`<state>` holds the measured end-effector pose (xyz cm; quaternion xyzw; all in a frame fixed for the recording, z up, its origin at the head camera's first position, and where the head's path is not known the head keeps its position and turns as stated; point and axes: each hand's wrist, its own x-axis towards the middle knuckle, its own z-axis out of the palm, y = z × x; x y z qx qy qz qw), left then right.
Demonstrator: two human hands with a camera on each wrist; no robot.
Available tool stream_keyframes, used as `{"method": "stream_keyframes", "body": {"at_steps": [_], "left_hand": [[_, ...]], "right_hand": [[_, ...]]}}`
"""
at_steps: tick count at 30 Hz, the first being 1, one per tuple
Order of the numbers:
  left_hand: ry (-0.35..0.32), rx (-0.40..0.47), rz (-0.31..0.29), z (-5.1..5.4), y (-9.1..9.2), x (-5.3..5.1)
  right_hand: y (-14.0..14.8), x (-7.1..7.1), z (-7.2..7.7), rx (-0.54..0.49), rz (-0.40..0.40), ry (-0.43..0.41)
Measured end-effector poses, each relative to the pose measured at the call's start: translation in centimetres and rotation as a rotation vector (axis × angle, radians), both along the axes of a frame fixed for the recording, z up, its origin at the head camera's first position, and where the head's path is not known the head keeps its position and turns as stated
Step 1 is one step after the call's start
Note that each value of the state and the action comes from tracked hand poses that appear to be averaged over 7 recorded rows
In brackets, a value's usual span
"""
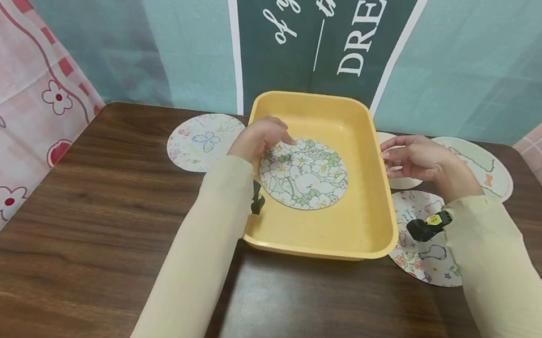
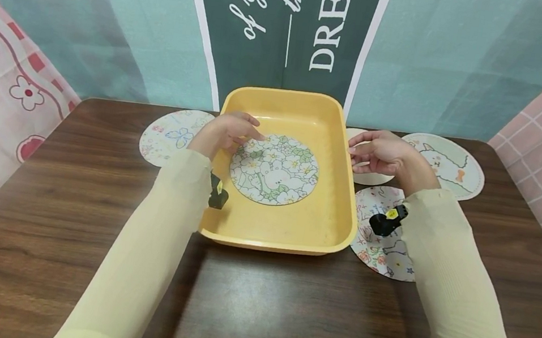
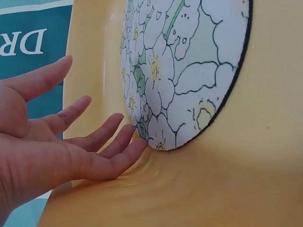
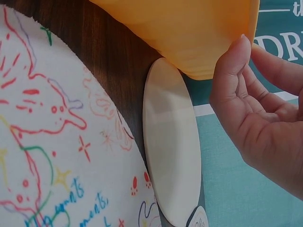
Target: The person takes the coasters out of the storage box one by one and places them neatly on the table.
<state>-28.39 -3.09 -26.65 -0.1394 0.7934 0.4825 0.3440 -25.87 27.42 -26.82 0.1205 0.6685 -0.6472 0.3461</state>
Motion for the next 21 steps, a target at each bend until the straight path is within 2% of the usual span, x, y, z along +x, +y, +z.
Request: {"method": "stream_keyframes", "body": {"at_steps": [6, 21], "left_hand": [[0.001, 0.015, 0.005, -0.12, -0.18, 0.06], [-0.045, 0.038, 0.01, -0.08, -0.47, 0.03]], "right_hand": [[-0.05, 0.14, -0.13, 0.001, 0.003, 0.006], [0.1, 0.2, -0.12, -0.046, 0.019, -0.002]]}}
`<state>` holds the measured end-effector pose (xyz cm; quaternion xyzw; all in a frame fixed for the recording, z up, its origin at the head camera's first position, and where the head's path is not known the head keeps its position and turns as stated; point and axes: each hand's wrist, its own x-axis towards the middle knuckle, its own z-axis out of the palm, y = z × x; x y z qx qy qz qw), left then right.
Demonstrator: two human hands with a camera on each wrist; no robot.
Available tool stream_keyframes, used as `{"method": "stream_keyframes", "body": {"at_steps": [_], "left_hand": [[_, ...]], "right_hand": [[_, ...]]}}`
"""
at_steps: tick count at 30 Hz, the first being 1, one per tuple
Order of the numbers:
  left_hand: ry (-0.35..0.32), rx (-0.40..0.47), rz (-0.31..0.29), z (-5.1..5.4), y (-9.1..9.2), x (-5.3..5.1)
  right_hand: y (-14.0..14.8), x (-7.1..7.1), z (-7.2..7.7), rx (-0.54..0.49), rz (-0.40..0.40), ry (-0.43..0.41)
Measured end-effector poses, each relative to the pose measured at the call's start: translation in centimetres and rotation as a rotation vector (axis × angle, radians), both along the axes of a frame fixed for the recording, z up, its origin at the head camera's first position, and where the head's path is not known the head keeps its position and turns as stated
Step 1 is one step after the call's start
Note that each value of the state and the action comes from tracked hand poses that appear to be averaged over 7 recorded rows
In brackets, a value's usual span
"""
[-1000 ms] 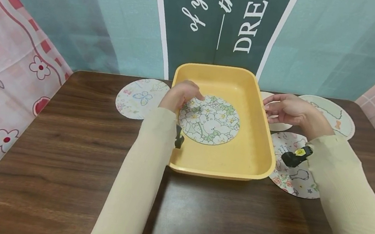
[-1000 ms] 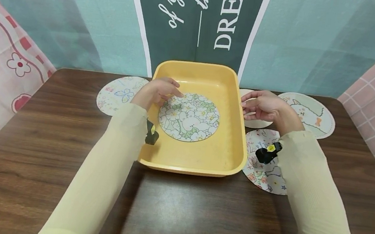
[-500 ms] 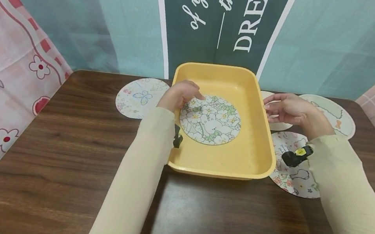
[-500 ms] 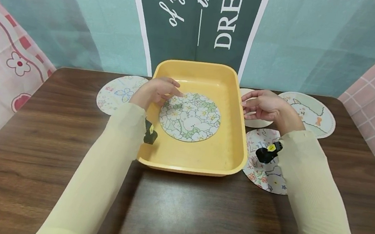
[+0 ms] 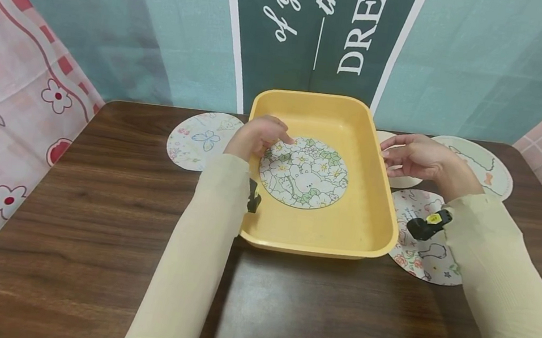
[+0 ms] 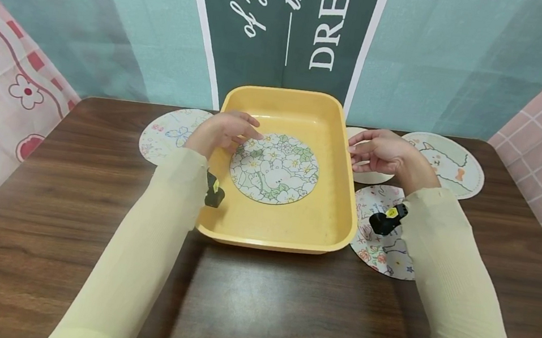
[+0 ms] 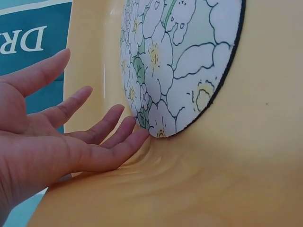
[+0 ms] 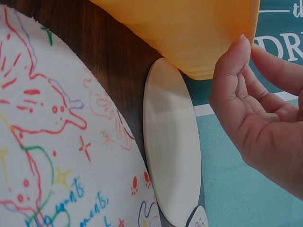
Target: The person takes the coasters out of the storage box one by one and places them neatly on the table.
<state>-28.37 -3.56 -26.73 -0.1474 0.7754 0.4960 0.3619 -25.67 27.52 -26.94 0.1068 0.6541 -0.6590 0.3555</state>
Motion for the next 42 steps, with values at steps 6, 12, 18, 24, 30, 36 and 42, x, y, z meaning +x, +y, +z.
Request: {"method": "stream_keyframes", "body": {"at_steps": [6, 12, 18, 24, 30, 36, 42], "left_hand": [[0.001, 0.004, 0.0, -0.02, 0.09, -0.01], [0.011, -0.011, -0.024, -0.06, 0.18, 0.02], [-0.001, -0.013, -0.049, -0.12, -0.01, -0.18], [-0.015, 0.005, -0.027, -0.05, -0.13, -0.12], [-0.01, 0.015, -0.015, -0.11, -0.13, 0.08], [0.01, 0.012, -0.022, -0.15, -0.22, 0.12], [0.018, 0.028, -0.019, -0.08, -0.29, 0.11]], "right_hand": [[0.01, -0.06, -0.03, 0.003, -0.006, -0.001], [0.07, -0.09, -0.05, -0.005, 0.002, 0.0], [-0.01, -0.15, -0.2, 0.007, -0.007, 0.001], [0.02, -0.15, -0.23, 0.006, -0.01, 0.002], [0.12, -0.05, -0.22, -0.021, 0.006, 0.002], [-0.03, -0.07, -0.31, 0.002, -0.009, 0.007], [0.06, -0.13, -0.39, -0.005, 0.005, 0.009]]}}
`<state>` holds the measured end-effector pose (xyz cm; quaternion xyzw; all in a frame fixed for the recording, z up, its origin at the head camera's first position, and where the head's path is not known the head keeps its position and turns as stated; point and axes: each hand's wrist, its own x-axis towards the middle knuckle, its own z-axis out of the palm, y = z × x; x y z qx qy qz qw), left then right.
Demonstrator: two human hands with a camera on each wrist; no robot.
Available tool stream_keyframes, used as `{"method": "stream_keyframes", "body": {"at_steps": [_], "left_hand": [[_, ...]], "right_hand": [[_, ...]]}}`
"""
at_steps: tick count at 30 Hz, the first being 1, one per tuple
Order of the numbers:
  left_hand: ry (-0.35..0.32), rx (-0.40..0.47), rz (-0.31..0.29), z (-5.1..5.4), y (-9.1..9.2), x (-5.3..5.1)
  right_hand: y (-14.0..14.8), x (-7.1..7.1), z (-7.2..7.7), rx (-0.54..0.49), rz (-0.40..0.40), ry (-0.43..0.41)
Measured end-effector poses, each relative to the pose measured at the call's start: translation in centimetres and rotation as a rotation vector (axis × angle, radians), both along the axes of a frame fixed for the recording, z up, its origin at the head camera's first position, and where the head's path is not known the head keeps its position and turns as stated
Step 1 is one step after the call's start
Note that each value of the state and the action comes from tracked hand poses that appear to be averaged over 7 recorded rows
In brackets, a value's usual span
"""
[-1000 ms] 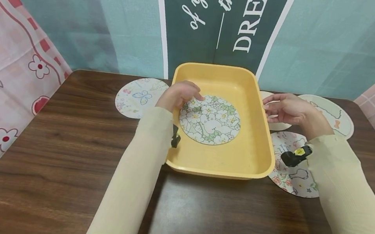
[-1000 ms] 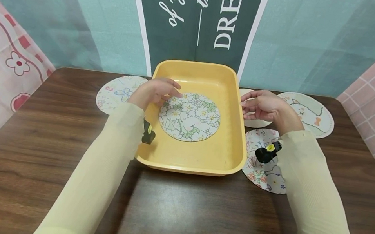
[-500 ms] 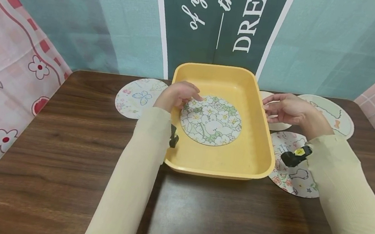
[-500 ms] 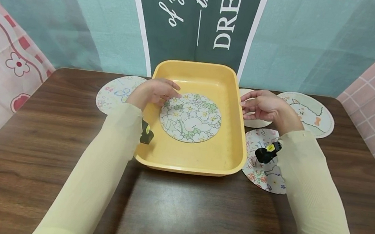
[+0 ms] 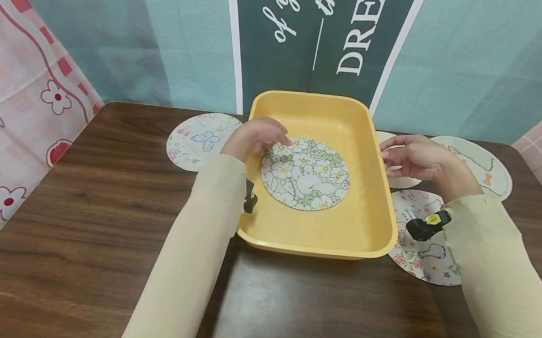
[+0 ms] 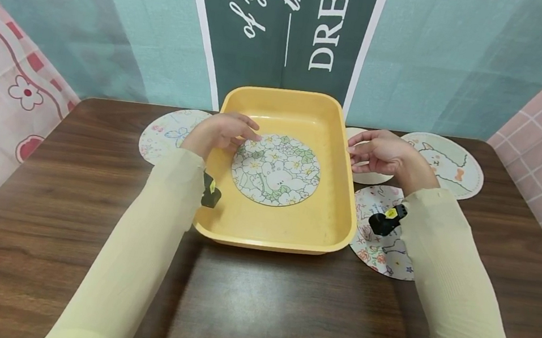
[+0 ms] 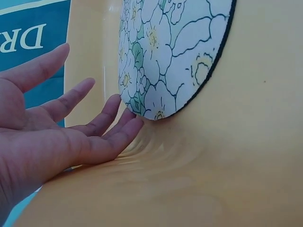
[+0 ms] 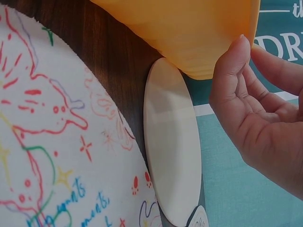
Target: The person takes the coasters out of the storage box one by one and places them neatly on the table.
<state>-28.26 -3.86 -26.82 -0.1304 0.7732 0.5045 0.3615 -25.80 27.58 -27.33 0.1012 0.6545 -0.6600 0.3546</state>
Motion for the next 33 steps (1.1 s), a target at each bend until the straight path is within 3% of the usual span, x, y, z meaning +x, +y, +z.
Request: {"method": "stream_keyframes", "body": {"at_steps": [8, 22, 33], "left_hand": [[0.007, -0.011, 0.002, 0.12, 0.04, -0.06], [0.081, -0.038, -0.024, 0.59, 0.12, -0.04], [0.08, -0.026, 0.016, 0.82, 0.2, -0.1]], "right_hand": [[0.07, 0.04, 0.17, -0.012, 0.005, -0.002], [0.07, -0.12, 0.21, 0.007, -0.006, -0.01], [-0.07, -0.17, 0.25, 0.015, -0.024, -0.025]]}}
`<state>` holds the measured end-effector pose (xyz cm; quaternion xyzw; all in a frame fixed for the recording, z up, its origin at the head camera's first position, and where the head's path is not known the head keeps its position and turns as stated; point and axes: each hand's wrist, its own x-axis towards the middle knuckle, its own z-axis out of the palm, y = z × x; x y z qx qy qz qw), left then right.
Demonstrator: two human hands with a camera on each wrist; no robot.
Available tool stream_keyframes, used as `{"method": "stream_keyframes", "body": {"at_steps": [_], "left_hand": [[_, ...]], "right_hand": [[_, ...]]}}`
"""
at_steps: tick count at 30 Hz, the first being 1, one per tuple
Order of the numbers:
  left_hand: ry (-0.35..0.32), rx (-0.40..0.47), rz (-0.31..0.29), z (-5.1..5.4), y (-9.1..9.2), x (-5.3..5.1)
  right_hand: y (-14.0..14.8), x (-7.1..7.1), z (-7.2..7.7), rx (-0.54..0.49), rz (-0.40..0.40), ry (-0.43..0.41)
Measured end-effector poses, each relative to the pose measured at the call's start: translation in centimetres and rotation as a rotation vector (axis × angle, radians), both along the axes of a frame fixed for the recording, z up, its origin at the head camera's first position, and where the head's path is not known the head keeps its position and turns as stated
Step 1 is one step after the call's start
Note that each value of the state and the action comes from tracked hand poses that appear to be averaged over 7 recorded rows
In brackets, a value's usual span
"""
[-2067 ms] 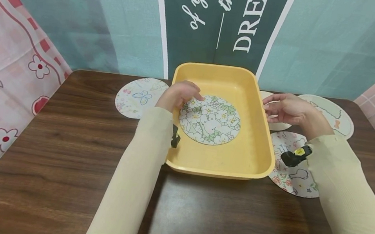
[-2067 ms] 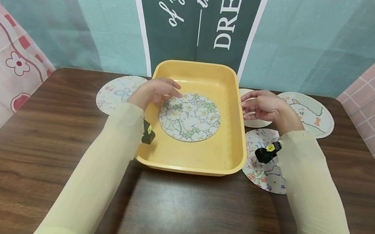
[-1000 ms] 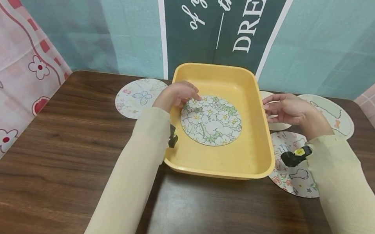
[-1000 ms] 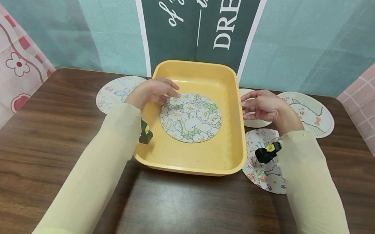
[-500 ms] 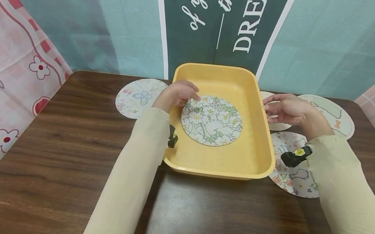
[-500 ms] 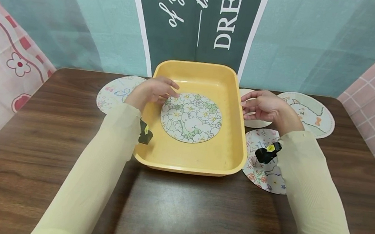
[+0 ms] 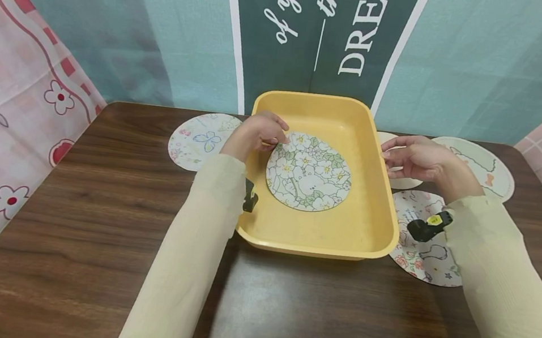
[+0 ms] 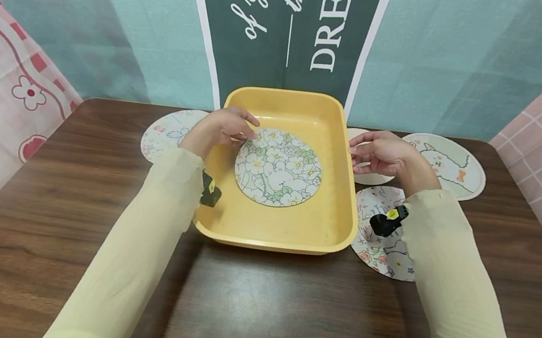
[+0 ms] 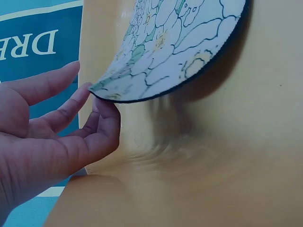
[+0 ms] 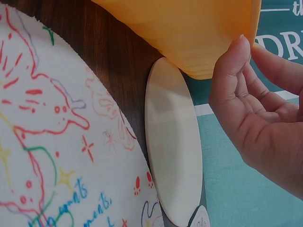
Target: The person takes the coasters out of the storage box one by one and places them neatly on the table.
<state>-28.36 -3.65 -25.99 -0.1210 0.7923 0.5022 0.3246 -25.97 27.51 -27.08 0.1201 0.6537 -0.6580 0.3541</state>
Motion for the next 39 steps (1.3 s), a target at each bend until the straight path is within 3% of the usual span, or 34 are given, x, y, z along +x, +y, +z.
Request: {"method": "stream_keyframes", "body": {"at_steps": [12, 19, 28, 39], "left_hand": [[-0.088, 0.122, 0.062, 0.3, 0.1, -0.2], [-0.149, 0.168, 0.048, 0.6, 0.1, -0.5], [-0.172, 0.169, 0.04, 0.9, 0.0, -0.6], [-0.161, 0.171, 0.05, 1.0, -0.1, -0.4]], "right_hand": [[0.0, -0.1, 0.0, 0.006, -0.002, 0.006], [0.1, -0.1, 0.0, 0.01, 0.001, 0.009], [0.2, 0.0, 0.1, -0.018, 0.036, 0.017], [0.0, -0.1, 0.1, 0.012, 0.012, 0.004]]}}
